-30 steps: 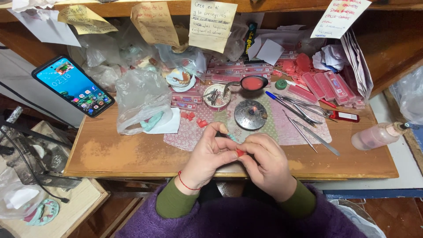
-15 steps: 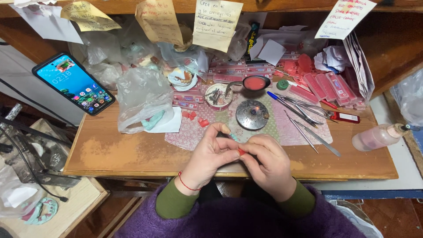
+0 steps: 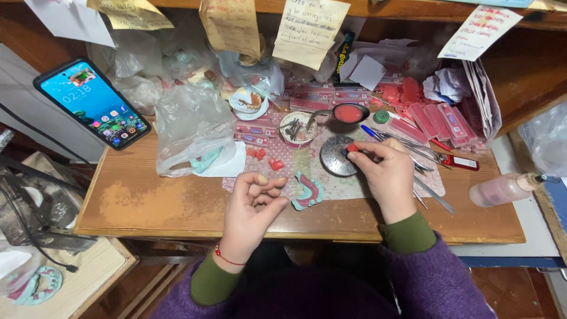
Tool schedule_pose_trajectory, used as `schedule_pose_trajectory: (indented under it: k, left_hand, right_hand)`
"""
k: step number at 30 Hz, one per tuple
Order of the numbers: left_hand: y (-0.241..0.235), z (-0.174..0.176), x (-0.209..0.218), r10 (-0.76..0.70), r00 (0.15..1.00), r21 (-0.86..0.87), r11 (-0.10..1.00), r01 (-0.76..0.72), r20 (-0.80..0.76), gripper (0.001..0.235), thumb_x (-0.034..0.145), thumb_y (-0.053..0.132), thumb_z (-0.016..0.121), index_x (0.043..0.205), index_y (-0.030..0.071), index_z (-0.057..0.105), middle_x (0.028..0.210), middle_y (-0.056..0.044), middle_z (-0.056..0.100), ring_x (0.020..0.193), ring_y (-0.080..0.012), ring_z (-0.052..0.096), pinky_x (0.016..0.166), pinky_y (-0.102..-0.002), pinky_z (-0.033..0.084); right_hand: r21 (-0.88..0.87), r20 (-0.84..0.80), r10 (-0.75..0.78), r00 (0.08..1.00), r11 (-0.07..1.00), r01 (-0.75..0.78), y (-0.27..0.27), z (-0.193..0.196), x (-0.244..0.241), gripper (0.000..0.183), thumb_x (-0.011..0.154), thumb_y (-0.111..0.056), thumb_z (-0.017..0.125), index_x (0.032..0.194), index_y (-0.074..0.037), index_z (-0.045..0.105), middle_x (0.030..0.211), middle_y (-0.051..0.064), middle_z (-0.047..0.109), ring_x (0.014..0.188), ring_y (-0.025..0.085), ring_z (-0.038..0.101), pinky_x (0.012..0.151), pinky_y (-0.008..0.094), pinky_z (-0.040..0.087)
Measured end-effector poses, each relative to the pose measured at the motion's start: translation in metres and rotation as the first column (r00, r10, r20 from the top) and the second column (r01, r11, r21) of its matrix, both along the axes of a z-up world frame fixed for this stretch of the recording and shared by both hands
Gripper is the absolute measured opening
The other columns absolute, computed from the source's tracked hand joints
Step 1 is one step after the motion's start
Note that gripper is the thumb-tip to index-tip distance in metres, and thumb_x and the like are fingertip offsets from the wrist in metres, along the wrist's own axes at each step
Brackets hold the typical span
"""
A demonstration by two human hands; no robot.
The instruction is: Apply and shape wax onto a dental impression mold using a spatula and heat.
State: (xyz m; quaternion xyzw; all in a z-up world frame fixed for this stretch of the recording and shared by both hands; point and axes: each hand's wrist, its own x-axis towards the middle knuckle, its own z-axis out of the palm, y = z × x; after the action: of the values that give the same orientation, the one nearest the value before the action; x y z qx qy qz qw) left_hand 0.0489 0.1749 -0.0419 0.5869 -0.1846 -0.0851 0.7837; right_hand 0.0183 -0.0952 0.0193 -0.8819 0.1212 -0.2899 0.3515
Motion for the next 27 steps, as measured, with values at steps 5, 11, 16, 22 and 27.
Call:
schedule_pose_trajectory:
  k: [5, 11, 16, 22, 27]
  left_hand:
    - [0.006, 0.012, -0.008, 0.039, 0.988, 0.147, 0.987, -0.062, 0.151, 0.041, 0.085, 0.000, 0.079, 0.112, 0.005, 0.048, 0.119, -0.014, 0.076, 0.092, -0.0094, 0.063, 0.083, -0.026, 0.056]
    - [0.008, 0.018, -0.009, 0.049, 0.956, 0.283, 0.950, -0.134, 0.288, 0.040, 0.083, 0.009, 0.083, 0.108, 0.005, 0.052, 0.114, -0.009, 0.079, 0.088, -0.0105, 0.064, 0.080, -0.027, 0.056]
    - [0.009, 0.017, -0.009, 0.041, 0.941, 0.299, 0.943, -0.148, 0.336, 0.041, 0.083, 0.011, 0.084, 0.108, 0.006, 0.052, 0.113, -0.008, 0.079, 0.086, -0.0124, 0.067, 0.078, -0.028, 0.056]
    - [0.008, 0.023, -0.009, 0.024, 0.926, 0.308, 0.940, -0.149, 0.376, 0.041, 0.085, 0.012, 0.083, 0.110, 0.006, 0.053, 0.113, -0.007, 0.079, 0.087, -0.0134, 0.070, 0.078, -0.028, 0.057]
    - [0.007, 0.022, -0.011, -0.004, 0.913, 0.363, 0.918, -0.158, 0.408, 0.043, 0.083, 0.014, 0.085, 0.112, 0.006, 0.055, 0.112, -0.005, 0.079, 0.089, -0.0144, 0.072, 0.078, -0.028, 0.057]
  right_hand:
    - [-0.003, 0.017, 0.019, 1.000, 1.000, -0.019, 0.001, -0.003, 0.000, 0.027, 0.079, -0.012, 0.087, 0.105, -0.008, 0.081, 0.073, 0.001, 0.053, 0.066, 0.011, 0.050, 0.060, 0.027, 0.041]
    - [0.049, 0.030, 0.014, 0.999, 0.999, -0.015, 0.000, -0.005, -0.001, 0.028, 0.080, -0.010, 0.087, 0.107, -0.007, 0.081, 0.076, -0.001, 0.053, 0.069, 0.010, 0.049, 0.062, 0.025, 0.041]
    - [0.062, 0.039, 0.013, 0.999, 0.998, -0.015, -0.002, -0.010, -0.002, 0.029, 0.080, -0.010, 0.088, 0.108, -0.007, 0.081, 0.077, 0.000, 0.052, 0.071, 0.010, 0.048, 0.063, 0.025, 0.040]
    - [0.053, 0.049, 0.024, 0.999, 0.998, -0.026, -0.003, -0.010, -0.002, 0.028, 0.081, -0.010, 0.088, 0.108, -0.006, 0.080, 0.078, -0.001, 0.052, 0.071, 0.010, 0.048, 0.063, 0.025, 0.041]
    - [0.050, 0.069, 0.038, 0.997, 0.998, -0.042, -0.002, -0.011, -0.004, 0.027, 0.082, -0.009, 0.088, 0.107, -0.006, 0.080, 0.079, -0.001, 0.053, 0.073, 0.010, 0.050, 0.065, 0.025, 0.041]
